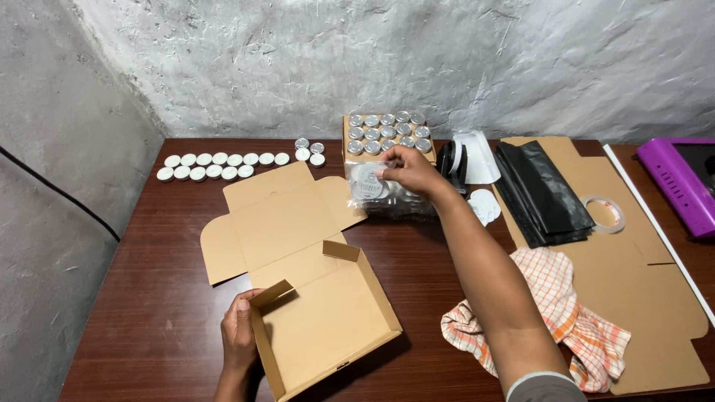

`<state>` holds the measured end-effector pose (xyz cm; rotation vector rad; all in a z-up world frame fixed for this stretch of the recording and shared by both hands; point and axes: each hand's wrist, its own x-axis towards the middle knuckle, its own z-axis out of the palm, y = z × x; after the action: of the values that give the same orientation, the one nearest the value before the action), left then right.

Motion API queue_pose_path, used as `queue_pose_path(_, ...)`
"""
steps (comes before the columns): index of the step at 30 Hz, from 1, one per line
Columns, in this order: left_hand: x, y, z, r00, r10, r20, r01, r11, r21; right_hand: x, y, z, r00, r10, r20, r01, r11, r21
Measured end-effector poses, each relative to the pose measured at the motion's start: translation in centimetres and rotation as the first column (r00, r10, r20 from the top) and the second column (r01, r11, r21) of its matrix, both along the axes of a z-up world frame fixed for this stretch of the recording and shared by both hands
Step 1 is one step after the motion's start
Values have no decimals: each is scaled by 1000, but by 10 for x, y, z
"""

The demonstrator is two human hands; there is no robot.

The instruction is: The person folds a cardboard box, places packaged tea light candles into it, closes the box, and then inserts the box into a black plastic bag before sealing it with tape.

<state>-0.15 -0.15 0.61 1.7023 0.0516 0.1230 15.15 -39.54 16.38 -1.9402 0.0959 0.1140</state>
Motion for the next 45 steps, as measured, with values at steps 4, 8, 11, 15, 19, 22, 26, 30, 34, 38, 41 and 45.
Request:
queue_pose_path(4, 6, 2, -11, 1000, -6, 19, 5, 1000, 30, -1, 5, -19, 986, 115, 119, -127, 986, 107)
queue_pose_path(8, 6, 2, -9, 996, -2, 93, -3, 999, 50, -32, 43, -19, 958, 278, 71, -285, 951, 120)
queue_pose_path(11, 9, 4, -12, 994, -8, 106, 7, 1000, 14, -62, 77, -16, 918, 390, 73, -396, 914, 88)
queue_pose_path(15, 8, 3, -6, 993, -23, 119, 25, 1000, -11, -81, 115, -36, 894, 449, -9, -448, 892, -59)
queue_pose_path(19, 6, 1, 0, 990, -20, 141, 19, 1000, 5, -106, 144, -59, 848, 525, -76, -529, 826, -197)
queue_pose_path(22, 6, 1, 2, 989, -24, 147, 23, 1000, 8, -118, 158, -87, 808, 562, -177, -589, 774, -234)
queue_pose_path(26, 5, 2, 7, 990, -35, 138, 34, 999, 8, -121, 166, -100, 754, 570, -326, -647, 729, -221)
queue_pose_path(30, 6, 3, 6, 988, -43, 147, 41, 999, 19, -133, 175, -96, 688, 590, -423, -684, 722, -105)
queue_pose_path(34, 6, 4, 3, 988, -42, 149, 39, 999, 19, -128, 174, -105, 700, 618, -357, -708, 666, -234)
queue_pose_path(38, 5, 2, 5, 989, -39, 142, 35, 999, 29, -132, 175, -103, 698, 669, -255, -698, 557, -450)
queue_pose_path(41, 5, 1, 6, 991, -33, 127, 29, 999, 31, -137, 177, -91, 696, 672, -252, -671, 485, -560)
queue_pose_path(45, 4, 2, 6, 995, -26, 100, 23, 999, 38, -147, 170, -73, 710, 668, -225, -621, 443, -647)
